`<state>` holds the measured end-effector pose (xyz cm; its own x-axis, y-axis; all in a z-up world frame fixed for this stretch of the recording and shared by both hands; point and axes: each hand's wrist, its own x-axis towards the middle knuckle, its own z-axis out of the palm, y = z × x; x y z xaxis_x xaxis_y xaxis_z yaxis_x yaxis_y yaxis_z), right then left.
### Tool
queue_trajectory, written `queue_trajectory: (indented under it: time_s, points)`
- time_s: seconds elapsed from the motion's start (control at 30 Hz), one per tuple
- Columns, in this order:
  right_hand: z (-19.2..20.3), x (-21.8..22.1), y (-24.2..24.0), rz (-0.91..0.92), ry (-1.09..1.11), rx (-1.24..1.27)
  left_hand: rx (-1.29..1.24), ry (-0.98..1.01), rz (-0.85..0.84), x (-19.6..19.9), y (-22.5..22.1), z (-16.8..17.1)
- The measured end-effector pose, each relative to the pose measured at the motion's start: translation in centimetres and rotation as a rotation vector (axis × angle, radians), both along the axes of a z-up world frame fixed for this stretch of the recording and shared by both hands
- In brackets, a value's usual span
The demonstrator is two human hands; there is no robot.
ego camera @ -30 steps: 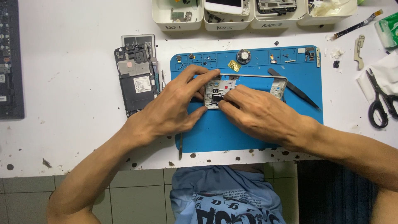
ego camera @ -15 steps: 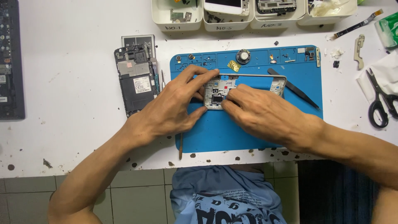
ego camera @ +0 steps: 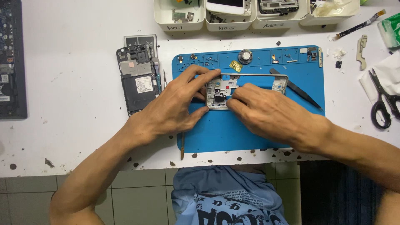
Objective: Repairing a mobile phone by disassembling components and cleaning parts
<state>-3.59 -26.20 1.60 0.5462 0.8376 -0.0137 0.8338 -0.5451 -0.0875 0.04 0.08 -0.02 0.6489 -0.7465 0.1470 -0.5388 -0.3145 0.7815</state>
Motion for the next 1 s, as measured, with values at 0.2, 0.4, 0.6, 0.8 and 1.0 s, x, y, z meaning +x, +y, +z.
queue_trajectory:
  time_s: [0.2,0.4,0.6,0.8,1.0]
  points:
    - [2.6,1.5,-0.9,-0.192,0.286,0.490,0.021,0.037,0.009,-0.1,0.0,0.4]
    - [0.2,0.8,-0.9,-0.027,-0.014,0.295,0.021,0.018,0.015,0.0,-0.1,0.1]
    - [-0.5,0.6,0.6,0.034,-0.196,0.255,0.011,0.011,0.016,-0.1,-0.1,0.3]
    - [0.5,0.7,0.4,0.148,-0.306,0.005,0.025,-0.009,0.013,-0.1,-0.1,0.1]
    - [0.6,0.5,0.3,0.148,-0.294,-0.045,0.019,0.011,0.006,-0.1,0.0,0.1]
